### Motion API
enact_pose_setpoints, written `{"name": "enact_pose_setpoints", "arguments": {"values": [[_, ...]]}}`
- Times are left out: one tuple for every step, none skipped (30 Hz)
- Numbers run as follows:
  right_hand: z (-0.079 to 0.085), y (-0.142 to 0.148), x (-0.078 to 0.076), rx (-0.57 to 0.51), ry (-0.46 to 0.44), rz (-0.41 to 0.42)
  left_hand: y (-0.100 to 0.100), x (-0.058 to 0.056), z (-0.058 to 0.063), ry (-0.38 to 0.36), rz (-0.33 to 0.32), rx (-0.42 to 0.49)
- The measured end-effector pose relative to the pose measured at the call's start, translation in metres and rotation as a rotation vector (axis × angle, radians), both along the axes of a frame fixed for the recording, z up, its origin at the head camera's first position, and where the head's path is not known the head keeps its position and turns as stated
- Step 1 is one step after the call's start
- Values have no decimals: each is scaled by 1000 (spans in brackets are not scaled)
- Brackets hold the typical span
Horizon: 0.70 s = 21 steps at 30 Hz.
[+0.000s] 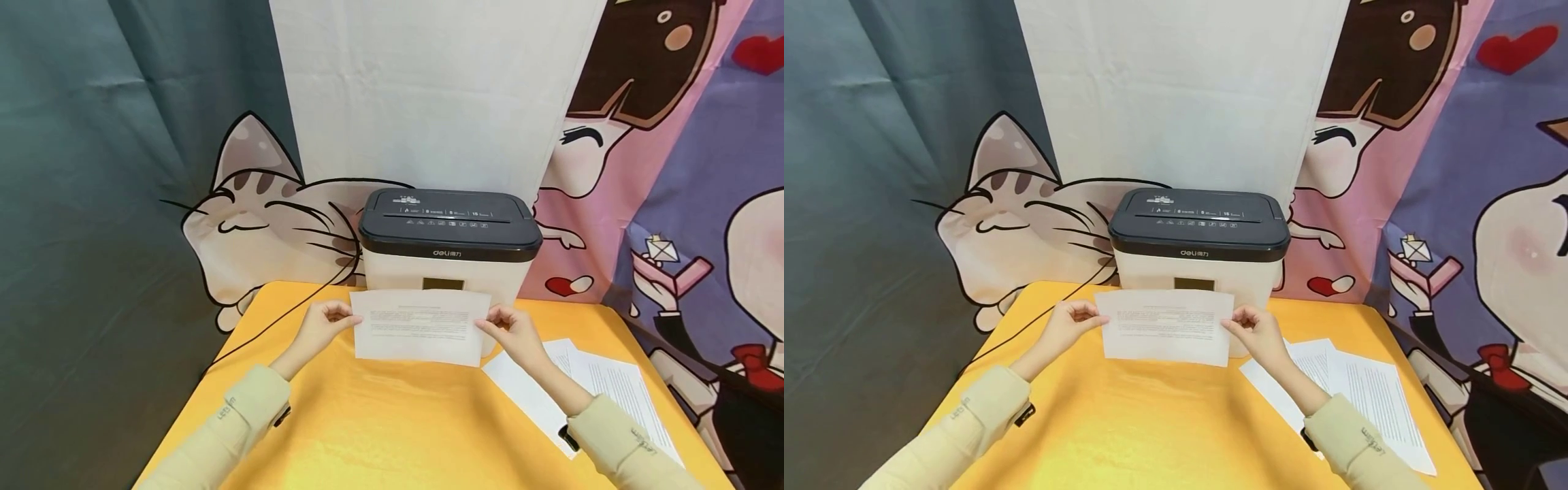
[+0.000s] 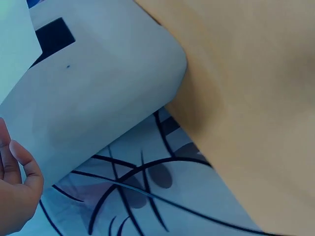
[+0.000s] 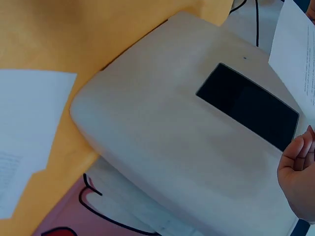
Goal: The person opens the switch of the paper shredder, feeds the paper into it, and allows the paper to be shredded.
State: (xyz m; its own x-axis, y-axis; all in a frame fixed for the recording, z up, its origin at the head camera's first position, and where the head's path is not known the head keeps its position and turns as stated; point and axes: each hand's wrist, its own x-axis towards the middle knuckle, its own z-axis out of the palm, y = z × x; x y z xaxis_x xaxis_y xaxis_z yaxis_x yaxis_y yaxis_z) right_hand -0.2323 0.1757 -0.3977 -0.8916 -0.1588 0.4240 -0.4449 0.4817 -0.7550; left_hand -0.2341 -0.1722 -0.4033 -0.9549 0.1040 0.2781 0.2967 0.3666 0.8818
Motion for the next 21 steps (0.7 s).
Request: {"name": "enact_pose_setpoints", "arguments": {"values": [[3, 0, 0, 16, 15, -1, 0, 0, 3, 6, 2, -9], [6, 1, 0, 33, 31, -5, 0, -1, 6, 13, 2, -16], [10, 2, -1, 47, 43, -8, 1, -1, 10, 20, 3, -21], [14, 2, -1, 62, 56, -9, 1, -1, 13, 30, -1, -24], [19, 3, -1, 73, 70, -8, 2, -1, 17, 39, -6, -27], [24, 4, -1, 77, 84, -4, 2, -1, 21, 47, -13, -28], [28, 6, -1, 80, 104, 1, 3, -1, 25, 53, -23, -28], [32, 7, -1, 79, 124, 5, 4, -2, 29, 60, -34, -28], [36, 9, -1, 77, 144, 11, 4, -3, 32, 67, -44, -28], [40, 11, -1, 82, 164, 10, 5, -3, 36, 74, -51, -31], [44, 12, -1, 86, 182, 9, 6, -4, 40, 84, -57, -33], [48, 13, -2, 89, 195, 7, 7, -6, 44, 94, -61, -35], [52, 14, -3, 98, 204, 2, 8, -7, 48, 102, -61, -37], [57, 16, -3, 105, 209, -4, 8, -9, 52, 111, -60, -40], [61, 17, -4, 119, 212, -9, 9, -10, 57, 117, -57, -41], [66, 18, -5, 134, 214, -14, 10, -12, 62, 123, -56, -39], [71, 19, -5, 145, 215, -12, 11, -14, 66, 129, -58, -36], [76, 20, -7, 163, 219, -13, 12, -16, 71, 132, -56, -33], [81, 21, -8, 187, 229, -13, 13, -18, 75, 134, -55, -31], [86, 22, -10, 215, 246, -14, 14, -20, 80, 139, -54, -31], [91, 22, -11, 243, 263, -12, 14, -22, 84, 142, -54, -33]]}}
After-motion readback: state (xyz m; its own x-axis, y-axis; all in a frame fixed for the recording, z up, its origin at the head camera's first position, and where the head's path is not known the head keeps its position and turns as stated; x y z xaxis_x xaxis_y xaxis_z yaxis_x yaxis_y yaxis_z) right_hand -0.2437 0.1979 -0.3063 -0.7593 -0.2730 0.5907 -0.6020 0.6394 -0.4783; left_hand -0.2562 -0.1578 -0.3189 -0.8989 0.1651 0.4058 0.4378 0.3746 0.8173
